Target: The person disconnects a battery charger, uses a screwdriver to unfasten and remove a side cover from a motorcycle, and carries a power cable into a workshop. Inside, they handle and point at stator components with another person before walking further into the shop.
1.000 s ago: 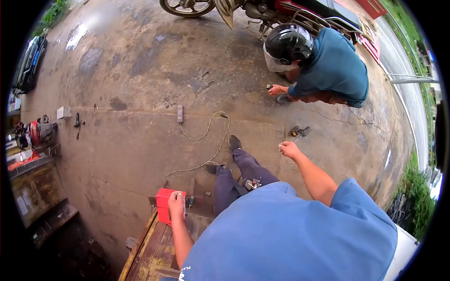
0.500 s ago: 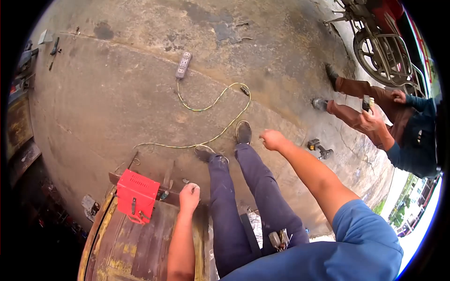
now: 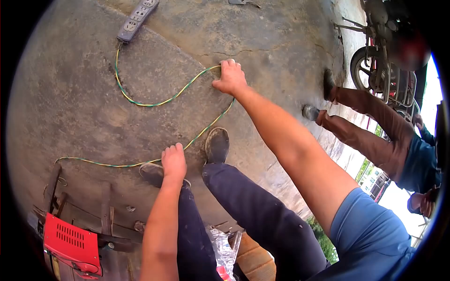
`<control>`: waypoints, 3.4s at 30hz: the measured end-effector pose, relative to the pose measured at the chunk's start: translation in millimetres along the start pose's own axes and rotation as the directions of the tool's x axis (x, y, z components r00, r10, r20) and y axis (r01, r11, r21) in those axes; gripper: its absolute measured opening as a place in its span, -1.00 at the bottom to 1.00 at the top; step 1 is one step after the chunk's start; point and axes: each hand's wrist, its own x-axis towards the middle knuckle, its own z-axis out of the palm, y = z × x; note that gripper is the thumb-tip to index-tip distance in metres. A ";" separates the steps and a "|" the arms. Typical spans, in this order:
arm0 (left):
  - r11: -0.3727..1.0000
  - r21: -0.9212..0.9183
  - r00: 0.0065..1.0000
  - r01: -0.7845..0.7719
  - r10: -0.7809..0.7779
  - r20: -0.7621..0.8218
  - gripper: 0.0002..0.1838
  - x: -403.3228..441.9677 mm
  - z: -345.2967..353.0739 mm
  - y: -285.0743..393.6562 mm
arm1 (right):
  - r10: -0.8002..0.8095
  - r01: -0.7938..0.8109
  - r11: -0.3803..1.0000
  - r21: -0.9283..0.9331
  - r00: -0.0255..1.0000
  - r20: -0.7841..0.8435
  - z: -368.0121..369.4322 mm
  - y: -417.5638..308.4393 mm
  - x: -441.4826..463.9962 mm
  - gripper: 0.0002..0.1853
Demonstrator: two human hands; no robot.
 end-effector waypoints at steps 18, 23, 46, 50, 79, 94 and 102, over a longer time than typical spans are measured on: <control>0.984 -0.148 0.995 -0.101 0.101 -0.013 -0.72 -10.3 -22.1 -31.8 | 0.066 -0.100 0.813 0.574 0.995 0.080 2.8 58.2 -93.9 -0.69; 0.975 -0.221 0.996 -0.017 0.035 0.078 -0.61 -9.9 -101.3 -43.9 | 0.185 -0.259 0.545 0.797 0.965 0.186 7.7 43.3 -130.1 -0.57; 0.979 -0.054 0.926 -0.197 0.204 0.318 -0.70 -60.3 -160.1 -53.6 | 0.178 -0.001 0.338 0.941 0.982 -0.063 -15.4 129.8 -295.6 -0.58; 0.985 -0.131 0.942 -0.114 0.149 0.300 -0.64 -59.1 -176.1 -67.8 | 0.619 -0.198 0.037 0.979 0.774 0.133 5.7 184.0 -380.0 -0.62; 0.962 -0.011 0.903 0.272 -0.251 0.349 -0.65 -107.2 -257.8 -132.3 | 0.794 -0.496 -0.489 0.717 0.087 0.602 191.3 453.6 -537.4 -0.53; 0.980 0.160 0.972 0.117 -0.146 0.186 -0.69 -106.3 -294.3 -66.5 | 0.970 -0.442 -0.220 0.870 0.000 0.245 171.1 538.8 -579.1 -0.58; 0.779 0.529 0.937 -0.337 0.333 0.108 -0.79 56.2 -314.5 -5.1 | 0.894 -0.757 -0.203 0.621 0.116 0.433 178.5 620.8 -547.9 -0.25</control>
